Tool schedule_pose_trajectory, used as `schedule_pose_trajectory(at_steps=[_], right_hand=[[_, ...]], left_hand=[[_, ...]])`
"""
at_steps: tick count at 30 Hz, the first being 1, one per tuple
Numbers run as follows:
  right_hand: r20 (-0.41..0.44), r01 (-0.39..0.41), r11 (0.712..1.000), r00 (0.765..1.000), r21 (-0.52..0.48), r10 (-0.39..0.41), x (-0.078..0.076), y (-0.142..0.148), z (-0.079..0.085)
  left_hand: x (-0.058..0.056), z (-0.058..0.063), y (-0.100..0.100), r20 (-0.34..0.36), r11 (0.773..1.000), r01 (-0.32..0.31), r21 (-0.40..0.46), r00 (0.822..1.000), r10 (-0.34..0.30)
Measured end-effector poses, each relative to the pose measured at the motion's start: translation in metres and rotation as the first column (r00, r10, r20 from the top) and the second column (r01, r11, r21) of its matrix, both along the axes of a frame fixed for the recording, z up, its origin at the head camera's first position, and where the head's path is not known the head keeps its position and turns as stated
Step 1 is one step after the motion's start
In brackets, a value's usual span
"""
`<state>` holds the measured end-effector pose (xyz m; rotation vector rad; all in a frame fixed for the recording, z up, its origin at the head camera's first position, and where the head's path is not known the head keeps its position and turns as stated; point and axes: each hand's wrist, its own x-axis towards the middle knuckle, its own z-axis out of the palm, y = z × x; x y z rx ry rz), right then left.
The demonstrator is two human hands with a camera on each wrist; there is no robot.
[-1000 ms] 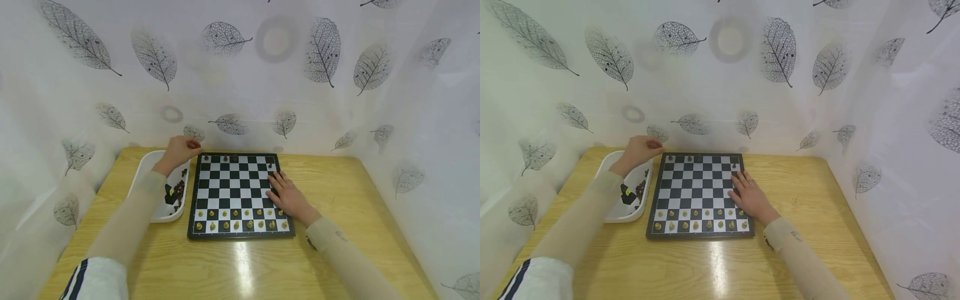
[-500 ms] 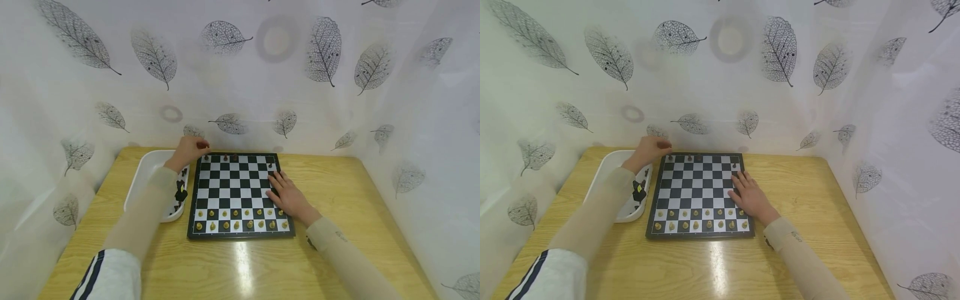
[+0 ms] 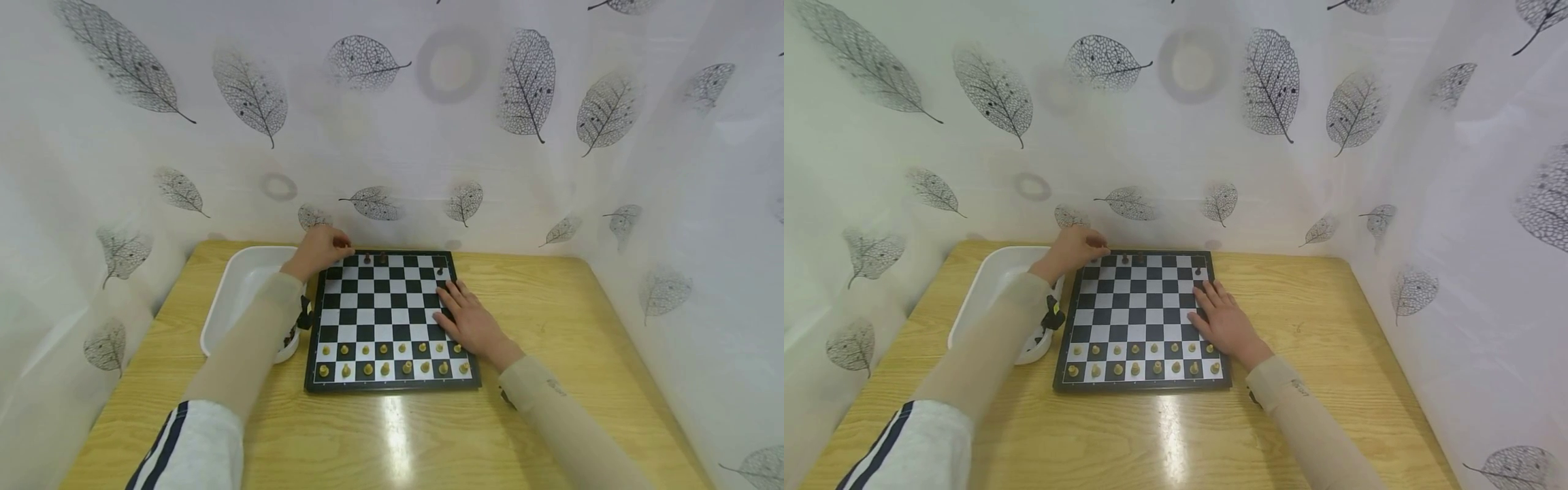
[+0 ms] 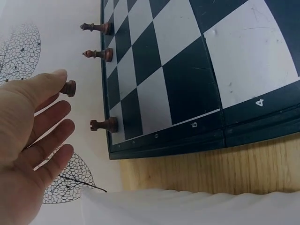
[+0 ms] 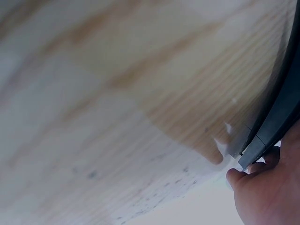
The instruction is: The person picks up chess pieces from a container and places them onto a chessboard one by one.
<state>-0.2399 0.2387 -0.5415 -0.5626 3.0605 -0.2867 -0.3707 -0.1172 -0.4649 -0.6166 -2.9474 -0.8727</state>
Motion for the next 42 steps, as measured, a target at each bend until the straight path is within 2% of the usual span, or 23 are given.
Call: schedule_pose_trajectory(at_steps=[15, 30, 42], right_hand=[[-0.002, -0.006, 1.000, 1.000, -0.007, 0.006, 0.001, 0.000, 0.000], [0.000, -0.001, 1.000, 1.000, -0.006, 0.001, 0.000, 0.000, -0.001], [-0.003, -0.012, 1.000, 1.000, -0.016, 0.012, -0.001, 0.001, -0.002]], left_hand=[[0.001, -0.009, 0.001, 0.087, 1.000, -0.029, 0.008, 0.996, 0.028], [-0.007, -0.022, 0.003, 0.067, 0.999, -0.040, -0.034, 0.997, 0.042], [-0.007, -0.022, 0.006, 0.081, 0.997, -0.044, -0.063, 0.996, 0.049]])
